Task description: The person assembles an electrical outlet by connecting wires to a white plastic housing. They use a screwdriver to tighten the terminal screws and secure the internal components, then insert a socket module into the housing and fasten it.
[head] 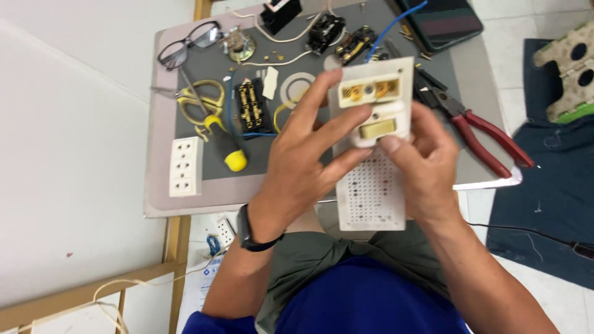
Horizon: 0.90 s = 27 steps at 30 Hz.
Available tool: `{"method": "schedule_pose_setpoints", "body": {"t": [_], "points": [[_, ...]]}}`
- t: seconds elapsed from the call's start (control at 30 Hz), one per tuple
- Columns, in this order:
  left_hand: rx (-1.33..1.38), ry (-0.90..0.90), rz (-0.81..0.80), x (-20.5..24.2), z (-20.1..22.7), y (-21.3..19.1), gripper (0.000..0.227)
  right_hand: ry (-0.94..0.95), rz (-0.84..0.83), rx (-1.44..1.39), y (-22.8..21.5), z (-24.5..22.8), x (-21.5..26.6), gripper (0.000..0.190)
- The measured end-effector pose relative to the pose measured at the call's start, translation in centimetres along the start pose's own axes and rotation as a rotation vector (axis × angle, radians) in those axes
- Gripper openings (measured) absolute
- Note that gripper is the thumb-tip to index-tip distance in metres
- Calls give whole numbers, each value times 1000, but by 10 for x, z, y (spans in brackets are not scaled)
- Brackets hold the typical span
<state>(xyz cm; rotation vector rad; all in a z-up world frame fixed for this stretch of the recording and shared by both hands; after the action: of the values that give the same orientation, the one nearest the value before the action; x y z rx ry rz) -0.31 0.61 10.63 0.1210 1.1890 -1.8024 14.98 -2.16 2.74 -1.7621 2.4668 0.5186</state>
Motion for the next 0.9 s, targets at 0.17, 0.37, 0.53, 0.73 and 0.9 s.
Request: {"method": "schedule_pose_setpoints", "body": {"t": [0.17,0.37,0.53,0.73,0.9], "points": [[-93,62,45,1,10,-2,27,-71,-44,18,-2,0,7,62],[-267,116,133,6,17,0,31,-109,-69,-23,1,-3,8,65],[-255,89,71,14,4,6,30,-78,-79,-66,-1,0,9,57],[-530,78,84,28,0,33,38,86,-26,59,-31,45,18,55],[-389,1,110,40,-5,65,42,245,103,-193,-48,63,29,58]]}}
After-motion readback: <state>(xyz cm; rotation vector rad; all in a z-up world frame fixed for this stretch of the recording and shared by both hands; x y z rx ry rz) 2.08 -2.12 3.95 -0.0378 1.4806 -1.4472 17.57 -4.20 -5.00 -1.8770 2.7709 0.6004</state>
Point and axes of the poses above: each hand's wrist, its own x-axis away from the middle knuckle, its own y-axis out of the palm, z = x × y, the point moved 7 cm from there along -x, towards the middle knuckle, and after that the axes turned 6 degrees about -y, right-handed, at the moved point
